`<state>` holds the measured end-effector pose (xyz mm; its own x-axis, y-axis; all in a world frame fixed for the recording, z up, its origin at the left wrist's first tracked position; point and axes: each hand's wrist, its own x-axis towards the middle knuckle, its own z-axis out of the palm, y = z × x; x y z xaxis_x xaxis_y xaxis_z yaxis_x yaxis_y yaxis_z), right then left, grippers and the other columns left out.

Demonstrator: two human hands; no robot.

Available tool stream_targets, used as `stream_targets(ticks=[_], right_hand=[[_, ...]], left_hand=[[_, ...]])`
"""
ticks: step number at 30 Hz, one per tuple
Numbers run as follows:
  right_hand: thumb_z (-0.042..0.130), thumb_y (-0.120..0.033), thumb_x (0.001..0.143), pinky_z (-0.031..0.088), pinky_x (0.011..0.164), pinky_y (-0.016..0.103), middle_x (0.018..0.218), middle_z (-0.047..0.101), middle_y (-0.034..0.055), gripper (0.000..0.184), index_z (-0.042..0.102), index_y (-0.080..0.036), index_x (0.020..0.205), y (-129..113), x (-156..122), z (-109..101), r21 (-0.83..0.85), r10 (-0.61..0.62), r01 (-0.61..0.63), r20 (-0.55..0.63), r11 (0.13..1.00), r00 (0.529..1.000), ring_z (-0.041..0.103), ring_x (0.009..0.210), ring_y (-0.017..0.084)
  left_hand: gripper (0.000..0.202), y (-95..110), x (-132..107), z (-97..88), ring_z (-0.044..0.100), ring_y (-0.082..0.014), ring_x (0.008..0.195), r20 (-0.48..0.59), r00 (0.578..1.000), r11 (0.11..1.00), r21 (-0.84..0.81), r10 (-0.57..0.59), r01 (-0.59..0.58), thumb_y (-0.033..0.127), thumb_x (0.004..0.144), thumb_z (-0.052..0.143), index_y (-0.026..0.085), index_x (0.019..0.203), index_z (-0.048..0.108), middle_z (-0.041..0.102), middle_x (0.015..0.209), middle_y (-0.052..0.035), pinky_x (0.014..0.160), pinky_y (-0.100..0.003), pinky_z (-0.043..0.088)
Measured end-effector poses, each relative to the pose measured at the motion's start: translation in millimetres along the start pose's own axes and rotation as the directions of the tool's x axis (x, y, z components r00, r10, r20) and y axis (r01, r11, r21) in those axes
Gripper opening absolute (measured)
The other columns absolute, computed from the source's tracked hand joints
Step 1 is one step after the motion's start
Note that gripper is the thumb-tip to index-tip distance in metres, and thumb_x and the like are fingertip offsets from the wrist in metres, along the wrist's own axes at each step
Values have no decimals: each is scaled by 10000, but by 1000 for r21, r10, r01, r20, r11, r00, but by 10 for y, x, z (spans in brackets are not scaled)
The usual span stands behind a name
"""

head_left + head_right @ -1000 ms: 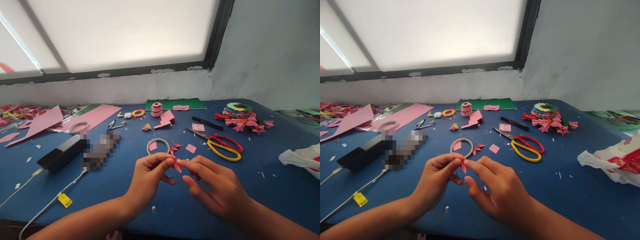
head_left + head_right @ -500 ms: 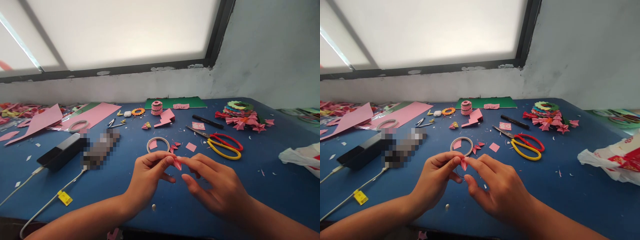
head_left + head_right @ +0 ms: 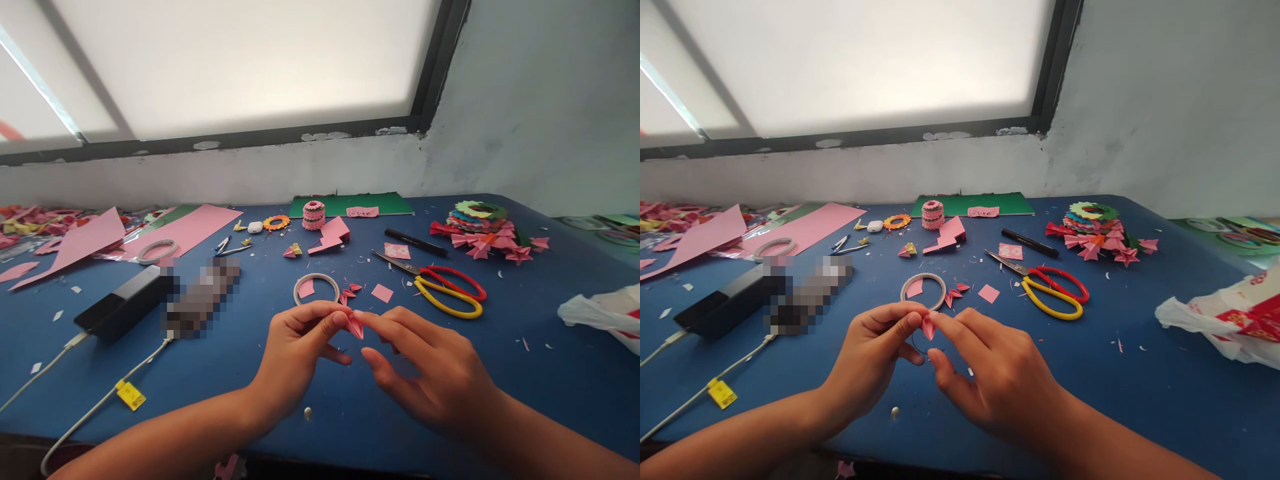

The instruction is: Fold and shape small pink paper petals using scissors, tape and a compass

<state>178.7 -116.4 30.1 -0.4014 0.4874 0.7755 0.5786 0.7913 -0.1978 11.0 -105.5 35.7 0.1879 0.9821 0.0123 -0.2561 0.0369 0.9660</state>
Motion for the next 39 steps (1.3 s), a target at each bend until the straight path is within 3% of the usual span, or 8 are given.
stream_targets(ticks=[6, 19, 25, 39], right_hand=[[524, -203, 856, 509, 564, 239, 761, 660, 51, 246, 571, -105, 1077, 27, -6, -12, -106, -79, 78, -4, 991, 997, 621, 636, 134], [498, -234, 869, 512, 563, 229, 757, 662, 38, 262, 560, -140, 1105, 25, -8, -11, -120, -87, 89, 21, 989, 996, 631, 633, 130], [529, -232, 852, 513, 549, 251, 745, 666, 53, 270, 577, -93, 1079, 16, -3, -13, -204, -129, 133, 35, 970, 991, 642, 636, 148], [576, -249, 841, 391, 472, 296, 651, 657, 29, 249, 634, -63, 996, -84, 4, -8, -447, -203, 210, 63, 869, 977, 556, 502, 134]], left_hand=[[81, -9, 8, -7, 647, -118, 641, -16, 1000, 1000, 8, 9, -9, 232, 754, 696, 172, 781, 744, 698, 709, -15, 468, -139, 561], [112, 2, 0, -2, 661, -137, 637, -13, 1000, 999, 44, 7, -6, 258, 754, 694, 159, 781, 738, 699, 676, -25, 467, -163, 569], [88, -10, 1, -4, 663, -128, 646, 3, 1000, 1000, 17, 5, -5, 233, 764, 685, 170, 788, 741, 699, 675, -14, 472, -141, 563], [73, -17, -13, 12, 642, -112, 676, -7, 1000, 1000, -1, -31, 31, 239, 751, 704, 199, 771, 761, 712, 753, -12, 493, -120, 551]])
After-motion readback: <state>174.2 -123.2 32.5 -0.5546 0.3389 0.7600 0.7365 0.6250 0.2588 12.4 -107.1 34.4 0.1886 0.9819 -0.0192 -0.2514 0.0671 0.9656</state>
